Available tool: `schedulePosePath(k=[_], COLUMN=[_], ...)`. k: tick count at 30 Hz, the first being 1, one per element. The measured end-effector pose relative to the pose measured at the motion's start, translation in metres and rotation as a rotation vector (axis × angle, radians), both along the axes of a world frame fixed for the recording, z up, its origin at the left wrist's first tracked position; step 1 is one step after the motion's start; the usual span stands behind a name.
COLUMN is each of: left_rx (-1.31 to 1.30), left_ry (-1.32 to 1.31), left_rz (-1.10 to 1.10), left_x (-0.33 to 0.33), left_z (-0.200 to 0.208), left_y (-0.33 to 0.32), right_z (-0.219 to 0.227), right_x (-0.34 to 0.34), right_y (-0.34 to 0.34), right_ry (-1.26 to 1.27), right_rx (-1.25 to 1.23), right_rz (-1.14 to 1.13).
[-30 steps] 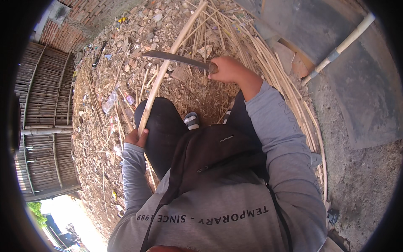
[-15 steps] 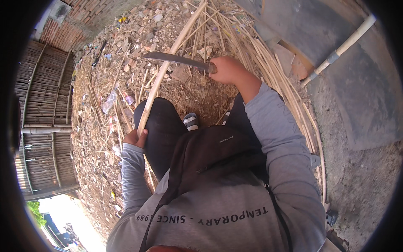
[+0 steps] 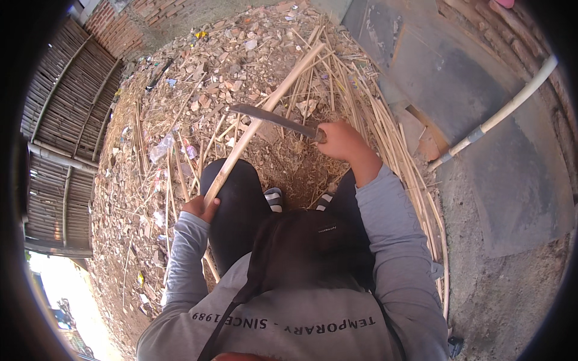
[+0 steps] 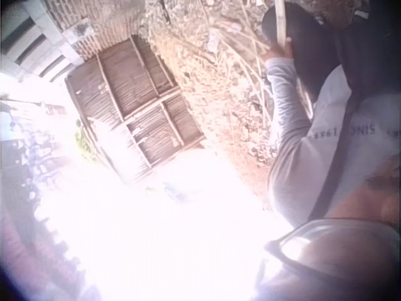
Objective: The person uses a knife to shave the edges of a bamboo strip while holding the strip by hand.
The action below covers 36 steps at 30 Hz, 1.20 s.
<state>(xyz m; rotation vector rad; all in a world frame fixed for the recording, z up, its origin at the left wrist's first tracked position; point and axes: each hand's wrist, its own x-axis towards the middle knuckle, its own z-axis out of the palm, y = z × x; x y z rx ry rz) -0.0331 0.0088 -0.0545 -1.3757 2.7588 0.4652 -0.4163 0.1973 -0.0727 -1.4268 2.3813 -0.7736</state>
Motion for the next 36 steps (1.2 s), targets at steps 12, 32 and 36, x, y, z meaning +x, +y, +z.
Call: schedulePosePath(k=[12,32,36], left_rx=[0.005,0.086,0.074], left_ry=[-0.063,-0.023,0.012], left_rz=[-0.027,-0.041,-0.041], left_x=[-0.003,-0.001,0.001], left_z=[-0.001,0.002,-0.002], left_y=[-0.003,-0.006,-0.006], right_z=[0.007,-0.009,-0.013], right_x=[0.013,0.007,0.005], right_y=[-0.004,-0.006,-0.006], right_ry=[-0.065,-0.066,-0.046], right_rx=[0.022,-0.033,-0.044], right_rz=[-0.003,0.034,0.05])
